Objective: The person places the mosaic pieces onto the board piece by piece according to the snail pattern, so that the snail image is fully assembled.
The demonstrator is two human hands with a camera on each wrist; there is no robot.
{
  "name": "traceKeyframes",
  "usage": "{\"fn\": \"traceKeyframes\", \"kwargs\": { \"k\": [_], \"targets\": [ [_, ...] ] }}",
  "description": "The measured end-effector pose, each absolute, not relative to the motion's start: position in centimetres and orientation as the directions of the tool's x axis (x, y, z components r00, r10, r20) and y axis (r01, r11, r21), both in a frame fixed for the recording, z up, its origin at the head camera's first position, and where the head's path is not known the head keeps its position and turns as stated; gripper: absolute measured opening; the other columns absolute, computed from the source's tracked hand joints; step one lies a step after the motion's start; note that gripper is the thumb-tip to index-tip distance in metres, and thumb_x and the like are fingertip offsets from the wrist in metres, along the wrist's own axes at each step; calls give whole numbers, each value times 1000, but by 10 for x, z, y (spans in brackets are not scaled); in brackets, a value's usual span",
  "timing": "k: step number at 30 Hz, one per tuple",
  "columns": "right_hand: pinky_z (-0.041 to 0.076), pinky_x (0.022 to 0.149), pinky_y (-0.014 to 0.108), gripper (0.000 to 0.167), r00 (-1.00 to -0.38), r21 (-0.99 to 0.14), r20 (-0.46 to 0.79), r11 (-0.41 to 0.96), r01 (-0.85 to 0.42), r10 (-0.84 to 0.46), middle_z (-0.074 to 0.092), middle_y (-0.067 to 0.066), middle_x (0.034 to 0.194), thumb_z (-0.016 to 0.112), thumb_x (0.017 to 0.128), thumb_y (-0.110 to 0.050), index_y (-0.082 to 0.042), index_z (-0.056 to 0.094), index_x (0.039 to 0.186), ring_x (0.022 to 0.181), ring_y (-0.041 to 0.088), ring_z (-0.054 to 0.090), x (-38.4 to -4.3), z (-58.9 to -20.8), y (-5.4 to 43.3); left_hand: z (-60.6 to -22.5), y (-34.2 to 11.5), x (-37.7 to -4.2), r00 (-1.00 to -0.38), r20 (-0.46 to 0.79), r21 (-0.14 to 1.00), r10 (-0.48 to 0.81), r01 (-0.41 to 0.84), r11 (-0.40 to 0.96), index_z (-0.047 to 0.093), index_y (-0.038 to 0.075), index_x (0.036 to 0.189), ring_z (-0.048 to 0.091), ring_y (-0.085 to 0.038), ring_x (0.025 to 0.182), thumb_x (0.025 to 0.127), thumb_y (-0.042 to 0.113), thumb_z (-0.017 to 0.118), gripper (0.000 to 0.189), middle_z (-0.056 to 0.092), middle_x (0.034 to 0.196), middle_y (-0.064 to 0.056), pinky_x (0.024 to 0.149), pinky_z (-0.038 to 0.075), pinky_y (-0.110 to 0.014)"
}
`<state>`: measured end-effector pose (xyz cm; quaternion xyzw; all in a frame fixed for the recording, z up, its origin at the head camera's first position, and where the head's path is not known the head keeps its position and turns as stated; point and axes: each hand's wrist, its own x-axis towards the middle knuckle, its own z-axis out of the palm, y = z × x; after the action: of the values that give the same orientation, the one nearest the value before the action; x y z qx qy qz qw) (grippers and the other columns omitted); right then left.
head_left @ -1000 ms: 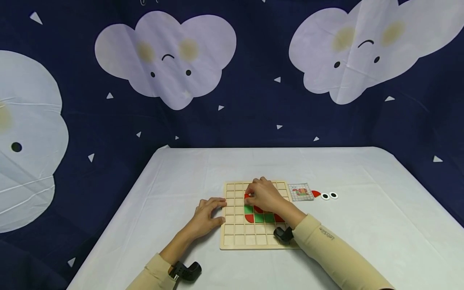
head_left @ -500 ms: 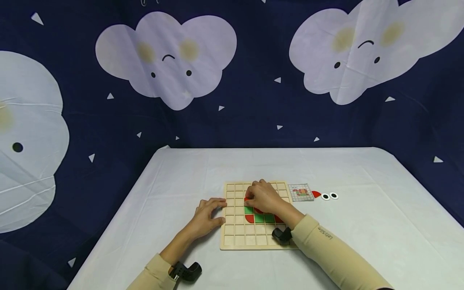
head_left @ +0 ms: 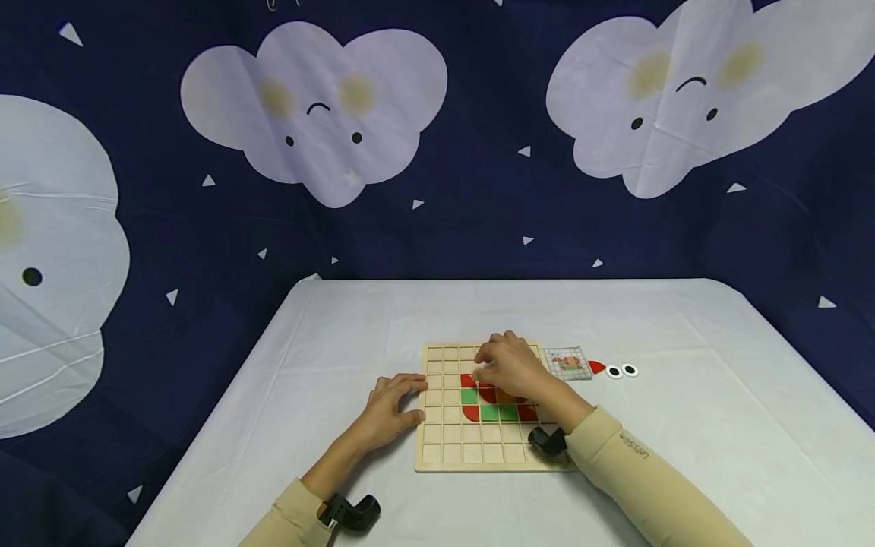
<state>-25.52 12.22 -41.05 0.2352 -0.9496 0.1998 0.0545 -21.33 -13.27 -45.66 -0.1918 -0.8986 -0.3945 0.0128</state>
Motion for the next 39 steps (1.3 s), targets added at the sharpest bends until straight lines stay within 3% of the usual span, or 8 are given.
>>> {"fn": "traceKeyframes", "kwargs": {
  "k": [10,22,39],
  "targets": [
    [38,83,44,28,-930,-375,223,855,-359,-293,62,4,91,72,80,-29,-8,71,99,91,24,50,-256,-403,187,-456,-132,-213,-924,188,700,333,364,614,64,10,117,40,-15,103,77,12,73,41,56,132,3,84,25,-34],
    [36,76,44,26,-961,-350,217,906,-239,-170,63,12,93,70,82,-24,-5,70,99,86,27,50,-244,-416,265,-457,-134,-213,-924,188,690,334,366,624,64,11,118,40,-15,104,78,14,72,41,56,133,3,84,25,-34],
    [35,76,49,27,-974,-299,175,935,-193,-145,62,18,97,72,78,-23,-3,69,96,87,33,50,-239,-429,296,-457,-133,-213,-924,186,693,334,364,622,64,11,118,40,-16,106,78,14,73,41,56,133,3,85,26,-35]
  ]
}}
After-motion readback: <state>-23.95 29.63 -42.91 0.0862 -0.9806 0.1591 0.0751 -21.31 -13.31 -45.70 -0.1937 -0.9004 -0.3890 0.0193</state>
